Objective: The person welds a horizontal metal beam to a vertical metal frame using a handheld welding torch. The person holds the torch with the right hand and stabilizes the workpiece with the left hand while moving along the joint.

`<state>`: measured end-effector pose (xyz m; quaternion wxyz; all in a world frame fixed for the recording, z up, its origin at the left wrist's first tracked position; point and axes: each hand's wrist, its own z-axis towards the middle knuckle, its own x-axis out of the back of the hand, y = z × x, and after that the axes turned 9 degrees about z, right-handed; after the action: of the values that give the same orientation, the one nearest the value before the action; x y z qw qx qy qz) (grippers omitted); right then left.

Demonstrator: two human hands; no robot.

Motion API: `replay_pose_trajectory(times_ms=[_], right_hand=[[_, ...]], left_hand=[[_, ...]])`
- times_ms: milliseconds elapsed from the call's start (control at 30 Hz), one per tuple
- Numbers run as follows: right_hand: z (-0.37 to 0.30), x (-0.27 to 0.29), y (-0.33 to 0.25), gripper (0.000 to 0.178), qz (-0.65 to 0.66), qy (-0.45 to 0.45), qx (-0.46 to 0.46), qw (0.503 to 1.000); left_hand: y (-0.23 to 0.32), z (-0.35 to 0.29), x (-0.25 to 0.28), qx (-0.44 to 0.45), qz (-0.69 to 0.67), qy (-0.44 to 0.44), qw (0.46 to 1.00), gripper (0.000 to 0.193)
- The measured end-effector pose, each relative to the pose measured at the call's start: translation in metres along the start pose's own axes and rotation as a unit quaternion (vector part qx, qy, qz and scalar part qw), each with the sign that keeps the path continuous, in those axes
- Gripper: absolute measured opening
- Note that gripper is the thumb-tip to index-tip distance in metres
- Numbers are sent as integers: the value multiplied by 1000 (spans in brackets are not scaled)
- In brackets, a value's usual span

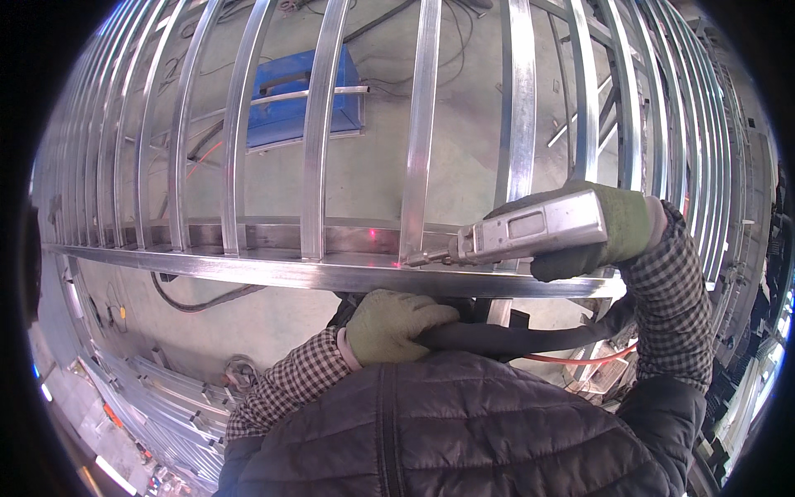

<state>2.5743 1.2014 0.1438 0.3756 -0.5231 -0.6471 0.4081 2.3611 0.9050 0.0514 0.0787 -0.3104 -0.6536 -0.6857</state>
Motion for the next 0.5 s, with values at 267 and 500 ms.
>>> replay_pose_trajectory(times_ms=[267,500], right_hand=[[9,0,11,54,-26,-5,114,993],[10,0,9,55,-38,-1,93,995]], left_hand=[[0,5,-3,-5,7,15,1000,40],[-7,2,-4,-15,22,-10,1000,47]])
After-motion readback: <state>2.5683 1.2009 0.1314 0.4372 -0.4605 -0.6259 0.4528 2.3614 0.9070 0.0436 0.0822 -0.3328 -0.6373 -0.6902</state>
